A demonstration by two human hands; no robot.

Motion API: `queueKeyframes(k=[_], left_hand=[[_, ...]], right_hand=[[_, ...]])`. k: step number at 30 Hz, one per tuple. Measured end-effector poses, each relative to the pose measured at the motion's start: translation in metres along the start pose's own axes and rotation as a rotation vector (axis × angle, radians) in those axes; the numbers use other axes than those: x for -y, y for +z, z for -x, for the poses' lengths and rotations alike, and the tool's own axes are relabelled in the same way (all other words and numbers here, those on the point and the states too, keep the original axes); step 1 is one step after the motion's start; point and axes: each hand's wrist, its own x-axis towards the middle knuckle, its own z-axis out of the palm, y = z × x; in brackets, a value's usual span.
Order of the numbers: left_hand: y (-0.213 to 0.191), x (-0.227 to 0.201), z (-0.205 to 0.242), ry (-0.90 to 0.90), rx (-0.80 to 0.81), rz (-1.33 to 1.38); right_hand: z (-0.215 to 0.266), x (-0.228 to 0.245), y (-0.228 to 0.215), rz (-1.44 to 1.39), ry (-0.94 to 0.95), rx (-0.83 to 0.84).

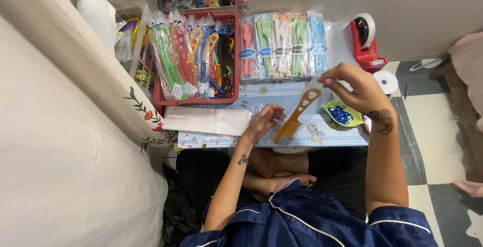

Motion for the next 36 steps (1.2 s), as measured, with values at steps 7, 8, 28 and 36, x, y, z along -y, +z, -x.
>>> queueKeyframes(k=[7, 8, 28, 36], left_hand=[[-0.015, 0.008, -0.009, 0.034, 0.149, 0.123], [-0.014, 0.005, -0.009, 0.068, 0.165, 0.168], [0.075, -0.050, 0.053, -0.333, 0.697, 0.128], [0.094, -0.039, 0.052, -0.243, 0.628, -0.094]], right_hand=[[0.021, 0.039, 0.031, -0.027, -0.228, 0.148], [0.026, 0.043, 0.031, -0.056, -0.264, 0.142], [0.074, 0.063, 0.021, 0.657, -0.704, 0.267], [0.073, 0.040, 0.032, 0.916, -0.782, 0.448]])
